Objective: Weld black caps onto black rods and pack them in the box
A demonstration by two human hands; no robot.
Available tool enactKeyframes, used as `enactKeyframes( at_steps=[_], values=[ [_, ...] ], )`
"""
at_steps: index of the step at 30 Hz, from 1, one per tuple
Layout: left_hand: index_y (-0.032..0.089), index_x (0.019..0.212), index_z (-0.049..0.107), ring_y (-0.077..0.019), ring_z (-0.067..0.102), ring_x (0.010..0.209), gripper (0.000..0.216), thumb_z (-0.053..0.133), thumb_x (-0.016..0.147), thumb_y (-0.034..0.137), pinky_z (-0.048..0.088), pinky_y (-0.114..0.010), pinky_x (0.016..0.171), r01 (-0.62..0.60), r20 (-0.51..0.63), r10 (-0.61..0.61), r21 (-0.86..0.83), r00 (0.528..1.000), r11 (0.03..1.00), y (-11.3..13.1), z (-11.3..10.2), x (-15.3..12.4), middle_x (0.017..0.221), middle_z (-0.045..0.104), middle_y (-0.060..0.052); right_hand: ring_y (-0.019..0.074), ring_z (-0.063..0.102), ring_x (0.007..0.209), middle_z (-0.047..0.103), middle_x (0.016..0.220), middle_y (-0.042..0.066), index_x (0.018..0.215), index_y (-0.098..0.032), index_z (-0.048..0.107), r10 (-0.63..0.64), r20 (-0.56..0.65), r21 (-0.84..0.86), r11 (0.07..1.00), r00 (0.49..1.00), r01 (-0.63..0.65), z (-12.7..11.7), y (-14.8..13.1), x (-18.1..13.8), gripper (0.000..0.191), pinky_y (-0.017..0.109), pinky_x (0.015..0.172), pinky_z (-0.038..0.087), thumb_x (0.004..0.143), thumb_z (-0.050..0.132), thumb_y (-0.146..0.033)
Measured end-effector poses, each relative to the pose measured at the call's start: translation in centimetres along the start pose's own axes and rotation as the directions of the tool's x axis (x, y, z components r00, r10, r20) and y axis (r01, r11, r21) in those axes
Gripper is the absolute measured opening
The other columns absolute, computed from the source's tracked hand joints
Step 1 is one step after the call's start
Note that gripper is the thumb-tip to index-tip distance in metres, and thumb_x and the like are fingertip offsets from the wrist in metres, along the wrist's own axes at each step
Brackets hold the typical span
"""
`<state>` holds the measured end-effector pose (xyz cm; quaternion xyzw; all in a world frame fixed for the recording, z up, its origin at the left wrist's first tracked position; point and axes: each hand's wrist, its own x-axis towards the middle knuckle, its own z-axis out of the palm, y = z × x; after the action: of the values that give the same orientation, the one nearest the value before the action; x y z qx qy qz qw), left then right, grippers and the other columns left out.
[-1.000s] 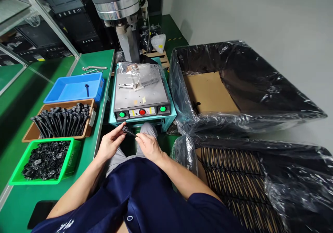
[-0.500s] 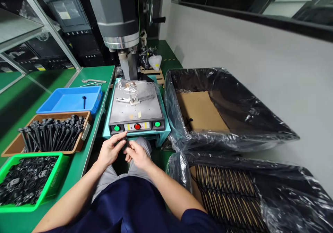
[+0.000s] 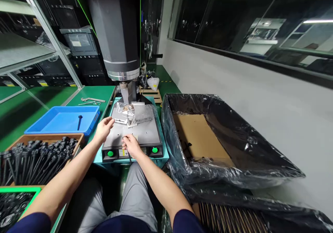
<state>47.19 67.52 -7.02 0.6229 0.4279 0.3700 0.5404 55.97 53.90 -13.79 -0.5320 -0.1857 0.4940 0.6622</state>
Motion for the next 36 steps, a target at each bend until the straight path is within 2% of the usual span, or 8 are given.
enactKeyframes(
  at_steps=[3,6,8,12,15,22,32,36],
  values=[
    [0.013,0.099,0.066,-0.0174,0.066,0.083,0.049,0.076,0.069,0.051,0.052,-0.027,0.068,0.199,0.045,-0.196,-0.09,0.98,0.976,1.5,1.2,4.9,0.101,0.07,-0.012,0.0098,0.056,0.054,0.062,0.078,-0.001,0.105,-0.02,0.059,0.038,-0.03,-0.003,0.999,0.999,-0.038,2.0,-1.0,4.6,0.027,0.027,0.052,0.054,0.081,0.065,-0.032],
    [0.012,0.084,0.063,-0.0128,0.062,0.062,0.04,0.078,0.07,0.046,0.049,-0.024,0.055,0.399,0.188,-0.367,-0.18,0.911,0.899,2.6,2.6,7.1,0.078,0.067,-0.007,0.0108,0.056,0.057,0.062,0.078,0.0,0.112,-0.02,0.059,-0.028,-0.095,-0.094,0.995,0.995,0.019,2.2,-2.4,7.9,0.028,0.029,0.058,0.056,0.085,0.058,-0.029],
    [0.013,0.076,0.058,-0.01,0.059,0.054,0.031,0.08,0.07,0.034,0.048,-0.021,0.05,0.425,0.23,-0.373,-0.252,0.899,0.869,2.9,3.3,7.5,0.068,0.063,-0.004,0.0133,0.059,0.064,0.064,0.08,0.001,0.111,-0.019,0.061,-0.172,-0.167,-0.236,0.963,0.971,0.13,1.4,-3.3,9.0,0.028,0.031,0.066,0.056,0.086,0.054,-0.029],
    [0.014,0.072,0.055,-0.0073,0.058,0.051,0.026,0.08,0.069,0.019,0.045,-0.016,0.046,0.411,0.258,-0.337,-0.333,0.905,0.849,2.8,4.2,6.9,0.061,0.059,0.0,0.0201,0.064,0.085,0.069,0.091,0.005,0.113,-0.02,0.063,-0.514,-0.246,-0.54,0.777,0.822,0.324,-1.2,-5.4,9.3,0.032,0.036,0.084,0.051,0.086,0.053,-0.033],
    [0.014,0.077,0.057,-0.0079,0.06,0.051,0.024,0.079,0.069,0.019,0.044,-0.014,0.044,0.42,0.28,-0.331,-0.369,0.901,0.829,2.5,4.5,6.2,0.061,0.06,0.001,0.0206,0.064,0.083,0.07,0.097,0.007,0.115,-0.019,0.063,-0.591,-0.219,-0.611,0.703,0.776,0.363,-2.1,-7.1,9.3,0.036,0.034,0.082,0.05,0.085,0.054,-0.035],
    [0.014,0.087,0.061,-0.0081,0.063,0.053,0.022,0.077,0.072,0.019,0.043,-0.013,0.043,0.404,0.304,-0.29,-0.439,0.907,0.803,2.6,4.5,6.6,0.066,0.064,0.0,0.0211,0.063,0.088,0.071,0.1,0.007,0.108,-0.019,0.066,-0.628,-0.121,-0.564,0.681,0.769,0.467,-1.7,-9.5,10.4,0.032,0.034,0.085,0.048,0.08,0.061,-0.035],
    [0.013,0.089,0.062,-0.0082,0.063,0.051,0.016,0.073,0.076,0.014,0.045,-0.014,0.044,0.393,0.295,-0.277,-0.487,0.915,0.78,4.2,4.2,8.9,0.064,0.064,0.0,0.0234,0.062,0.1,0.07,0.103,0.006,0.098,-0.02,0.066,-0.54,-0.085,-0.514,0.744,0.837,0.427,-1.1,-9.9,14.8,0.032,0.037,0.094,0.046,0.07,0.071,-0.034],
    [0.013,0.091,0.062,-0.0087,0.063,0.051,0.015,0.07,0.078,0.012,0.045,-0.014,0.043,0.407,0.282,-0.303,-0.478,0.91,0.778,4.0,4.3,9.3,0.064,0.065,-0.001,0.0227,0.063,0.094,0.071,0.099,0.006,0.098,-0.018,0.065,-0.427,-0.046,-0.429,0.825,0.903,0.368,-1.5,-10.6,15.2,0.038,0.036,0.089,0.048,0.066,0.075,-0.034]
  ],
)
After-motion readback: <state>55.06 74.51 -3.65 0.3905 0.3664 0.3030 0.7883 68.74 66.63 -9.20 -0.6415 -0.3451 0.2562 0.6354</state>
